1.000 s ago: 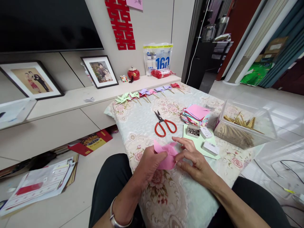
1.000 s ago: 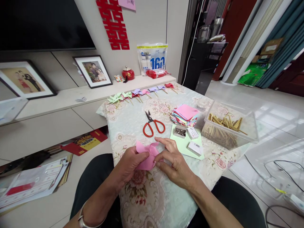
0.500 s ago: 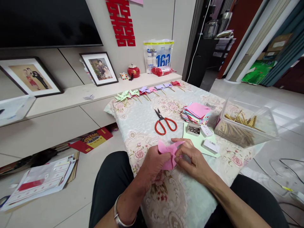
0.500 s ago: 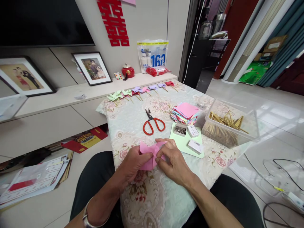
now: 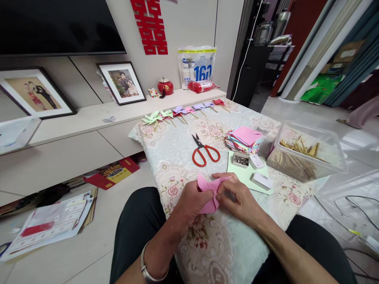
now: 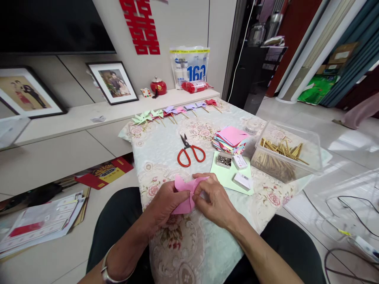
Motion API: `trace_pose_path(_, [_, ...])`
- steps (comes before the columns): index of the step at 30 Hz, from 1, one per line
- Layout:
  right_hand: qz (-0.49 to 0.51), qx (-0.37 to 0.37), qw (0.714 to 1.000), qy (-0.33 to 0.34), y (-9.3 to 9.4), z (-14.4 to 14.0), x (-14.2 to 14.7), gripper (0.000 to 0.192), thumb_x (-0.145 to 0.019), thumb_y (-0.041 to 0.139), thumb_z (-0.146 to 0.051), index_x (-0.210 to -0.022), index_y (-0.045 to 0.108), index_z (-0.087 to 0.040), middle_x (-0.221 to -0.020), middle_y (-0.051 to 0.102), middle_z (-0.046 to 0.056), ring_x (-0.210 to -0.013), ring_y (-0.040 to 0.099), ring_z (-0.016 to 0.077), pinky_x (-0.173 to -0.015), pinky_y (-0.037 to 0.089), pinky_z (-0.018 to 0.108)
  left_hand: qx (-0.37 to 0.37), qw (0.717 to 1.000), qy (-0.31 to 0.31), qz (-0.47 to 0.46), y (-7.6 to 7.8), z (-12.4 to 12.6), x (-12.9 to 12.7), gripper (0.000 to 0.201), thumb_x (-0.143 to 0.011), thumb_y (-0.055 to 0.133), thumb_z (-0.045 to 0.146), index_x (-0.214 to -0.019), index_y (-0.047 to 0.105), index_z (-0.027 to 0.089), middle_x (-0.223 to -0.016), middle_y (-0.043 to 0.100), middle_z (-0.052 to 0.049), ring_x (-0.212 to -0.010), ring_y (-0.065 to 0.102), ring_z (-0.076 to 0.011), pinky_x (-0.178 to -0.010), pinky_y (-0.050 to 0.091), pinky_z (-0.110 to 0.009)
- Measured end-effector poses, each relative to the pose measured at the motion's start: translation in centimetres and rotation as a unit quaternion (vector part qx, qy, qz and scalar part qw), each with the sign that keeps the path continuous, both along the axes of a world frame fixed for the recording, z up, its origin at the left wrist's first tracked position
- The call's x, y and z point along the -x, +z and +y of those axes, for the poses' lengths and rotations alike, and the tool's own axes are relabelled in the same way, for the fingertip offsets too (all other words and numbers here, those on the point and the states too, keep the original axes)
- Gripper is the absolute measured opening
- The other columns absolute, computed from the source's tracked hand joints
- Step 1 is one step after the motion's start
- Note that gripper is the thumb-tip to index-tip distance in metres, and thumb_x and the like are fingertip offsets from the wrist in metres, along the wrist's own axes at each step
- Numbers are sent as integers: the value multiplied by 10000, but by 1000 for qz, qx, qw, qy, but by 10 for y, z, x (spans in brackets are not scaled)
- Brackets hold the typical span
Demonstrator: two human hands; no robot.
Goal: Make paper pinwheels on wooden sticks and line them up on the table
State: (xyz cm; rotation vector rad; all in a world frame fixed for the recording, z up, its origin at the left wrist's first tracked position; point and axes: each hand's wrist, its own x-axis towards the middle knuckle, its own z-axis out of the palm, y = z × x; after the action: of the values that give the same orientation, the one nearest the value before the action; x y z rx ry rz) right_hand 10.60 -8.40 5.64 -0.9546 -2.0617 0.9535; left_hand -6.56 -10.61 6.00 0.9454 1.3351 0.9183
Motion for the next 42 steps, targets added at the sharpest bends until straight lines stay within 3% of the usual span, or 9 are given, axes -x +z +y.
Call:
trace_pose_path(6, [0,-2,1000,1,1,0,0,133,-828,605,-103,-747,602,-209,-1003,667,78,-1251,492,279,-935,430,408,-2,1000,1,3,-4,0,0,147,-650,645,252,-728,659,128,-606,563,17,-533,451,-106,-479,326,-222])
trace_pose_path(14, [10,7,1000,-2,1,0,1,135,-852,620,-158,-726,605,-206,-1008,670,86,-1215,516,275,-925,439,403,25,999,20,7,3,-4,-2,103,-661,659,258,-653,622,162,-509,557,29,-438,440,-106,-409,279,-219])
trace_pose_path(26, [11,25,1000,-5,1,-1,1,166,-840,617,-156,-692,564,-207,-995,682,76,-1183,543,274,-899,451,398,13,999,-2,-34,-5,-4,1,176,-664,696,268,-770,679,129,-624,605,6,-522,484,-110,-473,349,-221])
trace_pose_path(30, [9,26,1000,-6,2,-1,1,158,-837,609,-162,-692,564,-207,-1008,681,75,-1134,564,273,-870,455,392,26,998,-9,-54,-6,-4,2,136,-663,698,250,-717,658,131,-586,576,18,-507,470,-101,-465,325,-215])
trace_pose_path(35, [-9,30,999,-10,1,-1,1,150,-821,605,-171,-682,565,-207,-934,665,73,-1067,575,273,-831,462,379,41,990,-30,-128,-5,-4,3,151,-652,718,247,-721,661,125,-580,566,21,-514,484,-99,-508,369,-222])
trace_pose_path(42, [-31,28,999,-17,0,0,1,126,-792,587,-162,-674,586,-207,-780,595,51,-951,578,258,-787,471,358,44,992,-39,-114,-10,-3,5,163,-665,730,276,-683,632,148,-547,539,36,-483,461,-94,-495,364,-221])
